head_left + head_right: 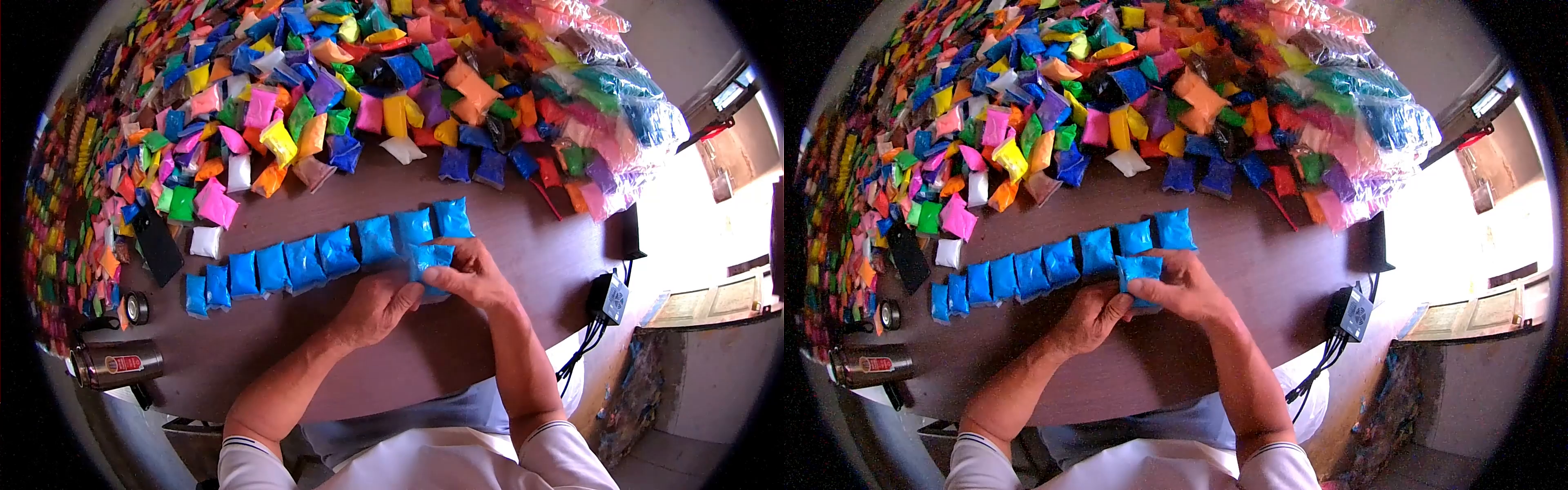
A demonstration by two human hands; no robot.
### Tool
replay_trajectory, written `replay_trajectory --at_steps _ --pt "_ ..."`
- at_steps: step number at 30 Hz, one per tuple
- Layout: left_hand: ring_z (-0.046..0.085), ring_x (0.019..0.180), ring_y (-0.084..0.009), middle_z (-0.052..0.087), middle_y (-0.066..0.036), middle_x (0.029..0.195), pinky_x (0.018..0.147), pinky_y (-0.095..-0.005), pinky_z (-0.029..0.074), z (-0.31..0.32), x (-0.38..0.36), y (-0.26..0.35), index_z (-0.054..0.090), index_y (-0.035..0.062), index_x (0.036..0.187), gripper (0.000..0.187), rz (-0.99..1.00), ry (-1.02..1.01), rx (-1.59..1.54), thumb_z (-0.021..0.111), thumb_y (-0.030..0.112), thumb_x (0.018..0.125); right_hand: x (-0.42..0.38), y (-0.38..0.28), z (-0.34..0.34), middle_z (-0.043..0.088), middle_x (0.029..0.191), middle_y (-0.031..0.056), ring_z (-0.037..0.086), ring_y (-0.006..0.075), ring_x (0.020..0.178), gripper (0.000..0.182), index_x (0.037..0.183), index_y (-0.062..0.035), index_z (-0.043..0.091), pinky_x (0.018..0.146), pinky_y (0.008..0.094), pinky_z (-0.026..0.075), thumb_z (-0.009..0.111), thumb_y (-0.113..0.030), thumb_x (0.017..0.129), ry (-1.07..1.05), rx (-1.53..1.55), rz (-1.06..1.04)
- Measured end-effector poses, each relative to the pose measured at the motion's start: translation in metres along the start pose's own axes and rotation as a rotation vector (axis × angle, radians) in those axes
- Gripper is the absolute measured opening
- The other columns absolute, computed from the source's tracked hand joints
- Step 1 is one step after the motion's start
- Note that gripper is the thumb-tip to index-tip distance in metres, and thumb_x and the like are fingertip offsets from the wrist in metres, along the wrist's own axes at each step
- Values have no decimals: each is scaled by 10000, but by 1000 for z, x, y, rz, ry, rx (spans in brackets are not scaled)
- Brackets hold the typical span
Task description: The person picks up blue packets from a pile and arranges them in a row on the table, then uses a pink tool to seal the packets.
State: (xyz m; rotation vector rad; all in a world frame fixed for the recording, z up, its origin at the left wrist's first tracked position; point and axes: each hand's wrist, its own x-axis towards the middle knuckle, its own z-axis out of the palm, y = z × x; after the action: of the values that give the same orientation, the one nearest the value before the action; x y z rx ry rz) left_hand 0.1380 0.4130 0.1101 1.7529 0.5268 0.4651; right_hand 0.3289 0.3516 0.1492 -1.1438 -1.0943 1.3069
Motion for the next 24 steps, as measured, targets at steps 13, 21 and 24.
replay_trajectory --at_steps 13,21,24 --pt "617 732 -282 609 -107 755 689 -396 480 0 0 -1 590 52 865 423 -1 2 21 442 414 1028 -2 7 -12 646 858 -13 565 67 774 243 1024 -4 655 672 244 460 721 -201 899 -26 -28 121" --pt "630 738 -268 625 -93 764 694 -385 486 -1 -1 3 599 44 868 417 -20 -10 59 453 400 1027 4 34 -27 634 882 -57 550 50 802 224 1035 -31 661 694 240 454 713 -207 907 -230 -56 9" --pt "630 738 -270 621 -95 763 696 -390 489 -1 0 1 592 45 889 389 -34 9 31 461 385 1026 3 24 -20 629 863 -44 546 56 799 220 1005 -21 667 691 243 453 713 -214 909 -227 -5 -5"
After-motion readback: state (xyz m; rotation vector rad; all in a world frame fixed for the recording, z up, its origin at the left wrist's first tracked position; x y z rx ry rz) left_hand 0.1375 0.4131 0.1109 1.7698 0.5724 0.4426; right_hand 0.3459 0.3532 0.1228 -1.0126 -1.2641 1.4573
